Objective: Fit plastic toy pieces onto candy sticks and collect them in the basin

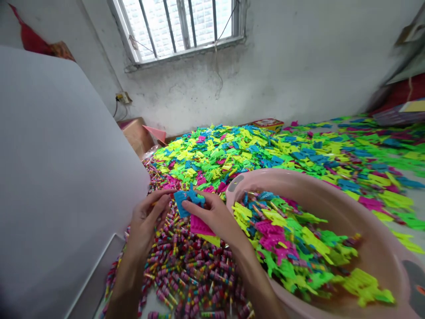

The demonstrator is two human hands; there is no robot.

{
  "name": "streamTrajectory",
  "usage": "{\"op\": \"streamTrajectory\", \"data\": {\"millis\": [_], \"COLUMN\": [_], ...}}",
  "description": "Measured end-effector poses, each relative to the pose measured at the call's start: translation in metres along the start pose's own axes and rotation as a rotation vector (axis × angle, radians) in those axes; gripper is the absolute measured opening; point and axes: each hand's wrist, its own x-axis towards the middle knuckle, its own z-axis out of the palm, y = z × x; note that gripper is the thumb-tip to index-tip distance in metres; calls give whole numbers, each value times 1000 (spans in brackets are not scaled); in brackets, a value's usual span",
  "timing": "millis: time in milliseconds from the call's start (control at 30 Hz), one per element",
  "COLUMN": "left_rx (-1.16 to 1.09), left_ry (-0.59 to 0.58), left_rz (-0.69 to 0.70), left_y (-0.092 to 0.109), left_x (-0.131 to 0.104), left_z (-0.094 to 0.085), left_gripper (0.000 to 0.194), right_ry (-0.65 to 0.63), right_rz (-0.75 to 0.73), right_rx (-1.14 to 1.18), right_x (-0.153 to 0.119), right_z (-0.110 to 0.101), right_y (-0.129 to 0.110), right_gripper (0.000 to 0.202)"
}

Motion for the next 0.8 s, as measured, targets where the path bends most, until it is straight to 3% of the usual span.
{"op": "streamTrajectory", "data": {"millis": [333, 800], "left_rx": [161, 298], "left_ry": [15, -21], "left_rz": [70, 137], "left_y": [-3, -4], "left_x": [-1, -3], "left_z": [-4, -4], "left_gripper": [31, 23], "right_ry": [-119, -108], "right_rz": [-15, -32], "right_rx": [-52, -81], "right_x": [-1, -3], "right_z": [-4, -5], "right_y": [-6, -8], "right_gripper": [32, 31]}}
